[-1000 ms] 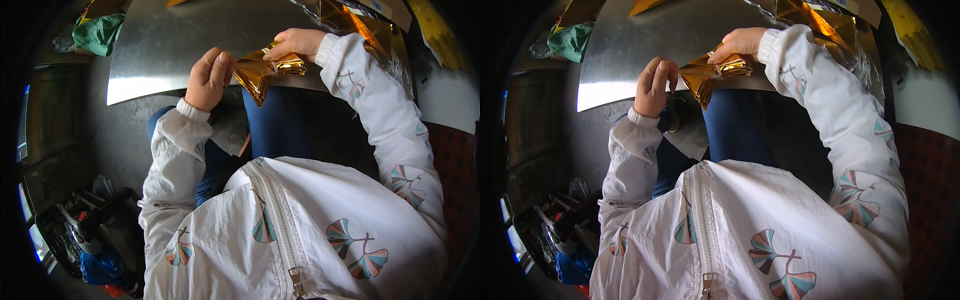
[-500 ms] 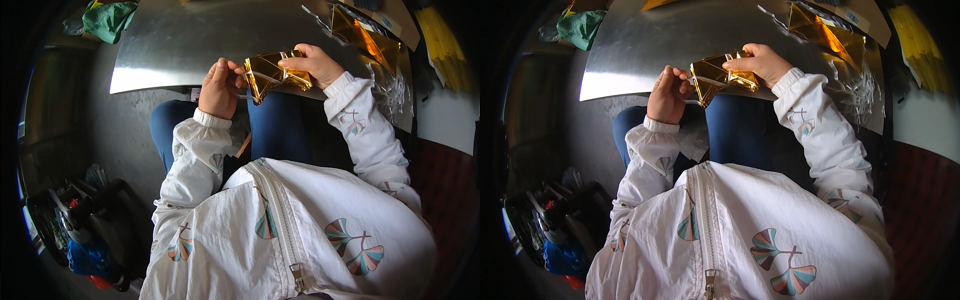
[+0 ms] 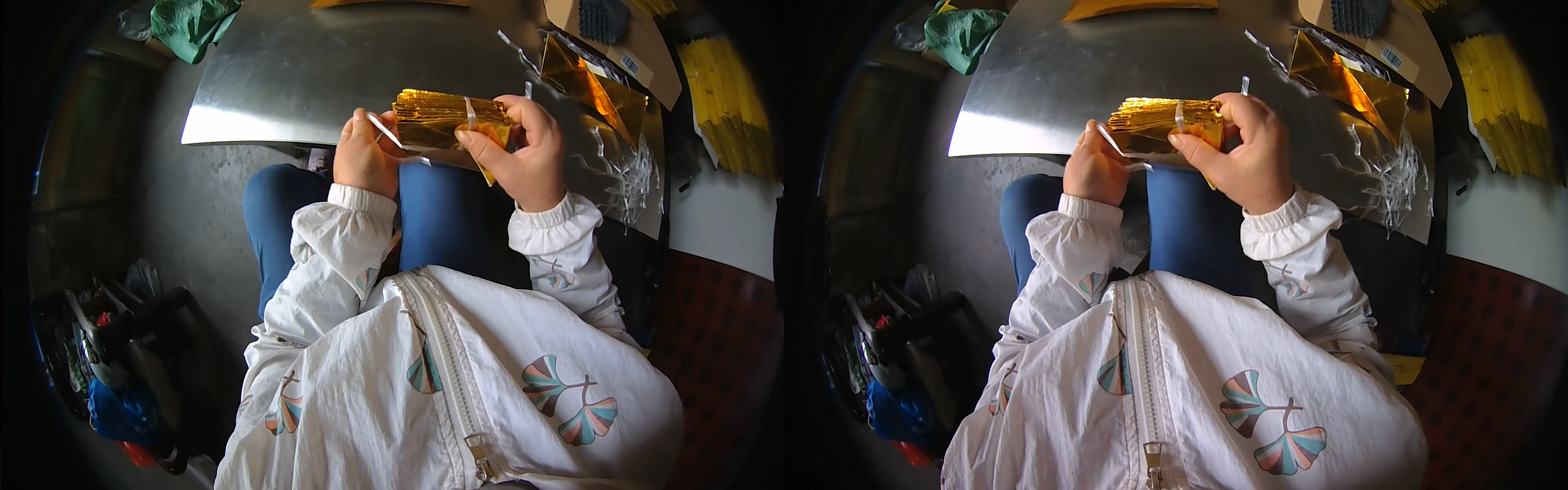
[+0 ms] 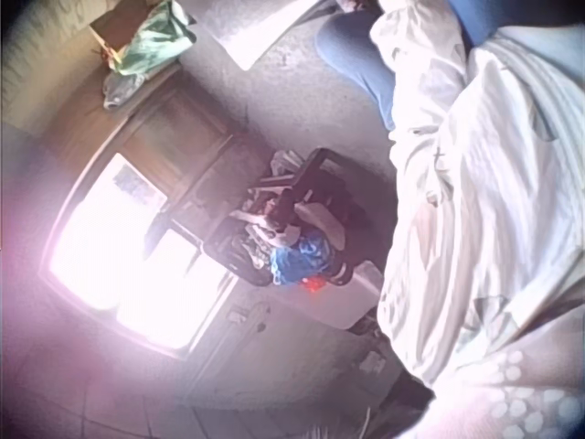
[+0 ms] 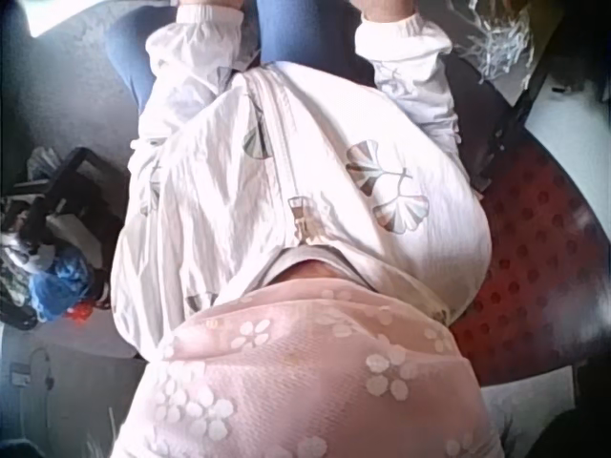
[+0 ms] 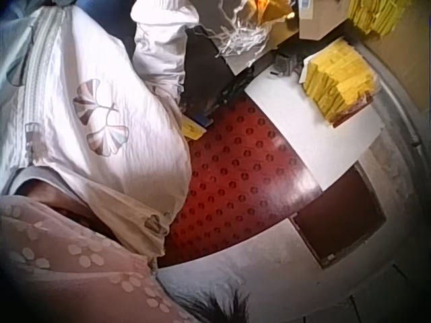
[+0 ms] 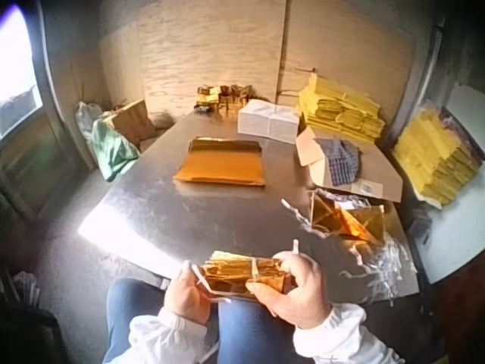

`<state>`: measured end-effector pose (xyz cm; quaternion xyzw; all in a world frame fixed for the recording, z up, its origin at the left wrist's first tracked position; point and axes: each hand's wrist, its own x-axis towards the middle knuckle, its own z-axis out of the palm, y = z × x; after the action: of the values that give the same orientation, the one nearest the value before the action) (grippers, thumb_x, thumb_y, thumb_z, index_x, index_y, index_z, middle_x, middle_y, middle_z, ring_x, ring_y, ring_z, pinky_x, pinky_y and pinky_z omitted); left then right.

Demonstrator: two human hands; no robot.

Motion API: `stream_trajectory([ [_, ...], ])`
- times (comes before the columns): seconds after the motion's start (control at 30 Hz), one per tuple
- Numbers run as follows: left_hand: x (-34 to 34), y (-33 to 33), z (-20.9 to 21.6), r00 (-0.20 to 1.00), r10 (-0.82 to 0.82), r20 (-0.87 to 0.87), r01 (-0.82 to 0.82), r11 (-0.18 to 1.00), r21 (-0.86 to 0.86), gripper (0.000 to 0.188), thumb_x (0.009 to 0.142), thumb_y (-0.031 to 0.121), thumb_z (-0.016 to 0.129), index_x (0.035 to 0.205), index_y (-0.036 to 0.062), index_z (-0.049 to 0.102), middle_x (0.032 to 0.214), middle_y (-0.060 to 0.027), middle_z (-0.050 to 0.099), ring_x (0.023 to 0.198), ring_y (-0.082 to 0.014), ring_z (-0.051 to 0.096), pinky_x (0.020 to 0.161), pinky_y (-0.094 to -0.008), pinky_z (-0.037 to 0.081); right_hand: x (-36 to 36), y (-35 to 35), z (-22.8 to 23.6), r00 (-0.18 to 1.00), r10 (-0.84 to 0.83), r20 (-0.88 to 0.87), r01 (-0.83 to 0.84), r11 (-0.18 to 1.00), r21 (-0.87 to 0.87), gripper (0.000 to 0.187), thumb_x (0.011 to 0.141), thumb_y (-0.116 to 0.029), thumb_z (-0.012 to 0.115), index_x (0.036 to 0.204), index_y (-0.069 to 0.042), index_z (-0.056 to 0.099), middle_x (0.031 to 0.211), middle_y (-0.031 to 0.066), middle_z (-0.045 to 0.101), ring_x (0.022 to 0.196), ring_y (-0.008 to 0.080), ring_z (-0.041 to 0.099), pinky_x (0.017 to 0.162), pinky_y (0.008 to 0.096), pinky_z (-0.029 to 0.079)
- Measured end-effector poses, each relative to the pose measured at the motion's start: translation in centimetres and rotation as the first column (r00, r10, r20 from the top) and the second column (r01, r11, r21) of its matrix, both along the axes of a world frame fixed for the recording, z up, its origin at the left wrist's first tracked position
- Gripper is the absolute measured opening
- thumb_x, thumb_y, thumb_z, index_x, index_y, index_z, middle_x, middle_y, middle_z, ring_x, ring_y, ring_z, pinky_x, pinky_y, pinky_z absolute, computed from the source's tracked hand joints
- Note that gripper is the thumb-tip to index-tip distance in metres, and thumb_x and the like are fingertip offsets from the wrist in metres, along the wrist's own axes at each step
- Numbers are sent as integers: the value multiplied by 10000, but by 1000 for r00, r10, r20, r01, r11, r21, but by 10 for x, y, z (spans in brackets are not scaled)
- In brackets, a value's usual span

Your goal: The person gathers a stack of gold foil sheets, aligns them, and ties them together with a white string. The person then places the finished bundle on the table among other similar bundles.

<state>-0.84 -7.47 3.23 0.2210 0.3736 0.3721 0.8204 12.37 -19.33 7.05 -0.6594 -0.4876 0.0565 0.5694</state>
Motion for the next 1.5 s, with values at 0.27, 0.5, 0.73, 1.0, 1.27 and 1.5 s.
stream_trajectory([
  [0.27, -12, 6, -4, 985, 111, -135, -40, 895, 444, 285, 987, 225, 408, 818, 19, 508, 755, -61, 577, 672, -124, 526, 662, -258, 445, -22, -10, 0, 939, -17, 343, 20, 1000, -6, 372, 637, -162, 828, 795, -27, 520, 888, 114, 624, 675, 193, 597, 572, 280, 480],
  [0.5, -10, 10, -5, 997, 76, -24, -60, 914, 400, 227, 984, 216, 421, 881, 25, 488, 875, -102, 583, 772, -212, 588, 758, -353, 520, -26, -6, -11, 925, -24, 379, 22, 1000, 8, 400, 626, -163, 834, 843, -27, 526, 925, 117, 629, 702, 221, 614, 605, 302, 502],
  [0.73, -9, 11, 4, 979, 201, -19, -190, 948, 255, 242, 965, 218, 396, 797, 54, 455, 776, -81, 560, 728, -164, 520, 723, -319, 460, -33, 1, -22, 927, -17, 376, -8, 998, 65, 410, 620, -170, 840, 847, -28, 530, 940, 115, 630, 697, 226, 610, 593, 302, 504],
  [1.0, -5, 30, 10, 944, 331, 2, -322, 917, 237, 222, 960, 185, 404, 783, 60, 451, 719, -72, 513, 675, -180, 507, 668, -337, 475, -48, 16, -31, 916, -120, 383, 66, 987, 150, 439, 609, -201, 858, 831, -32, 519, 963, 112, 633, 688, 207, 589, 588, 295, 497],
  [1.27, -7, 38, -2, 924, 304, -230, -234, 929, 287, 266, 963, 205, 407, 759, 45, 469, 673, -40, 491, 644, -137, 467, 638, -281, 421, -38, 26, -34, 994, 50, 95, -45, 998, -54, 425, 656, -192, 833, 920, 10, 568, 800, 92, 633, 657, 150, 611, 590, 268, 492],
  [1.5, -29, 38, -11, 910, -3, -415, 97, 974, 205, 215, 960, 229, 455, 933, 21, 499, 847, -88, 546, 729, -208, 593, 635, -362, 553, -20, 30, -25, 962, 239, -128, -255, 959, -123, 320, 676, -181, 817, 738, -15, 550, 674, 60, 600, 576, 112, 589, 516, 235, 486],
])
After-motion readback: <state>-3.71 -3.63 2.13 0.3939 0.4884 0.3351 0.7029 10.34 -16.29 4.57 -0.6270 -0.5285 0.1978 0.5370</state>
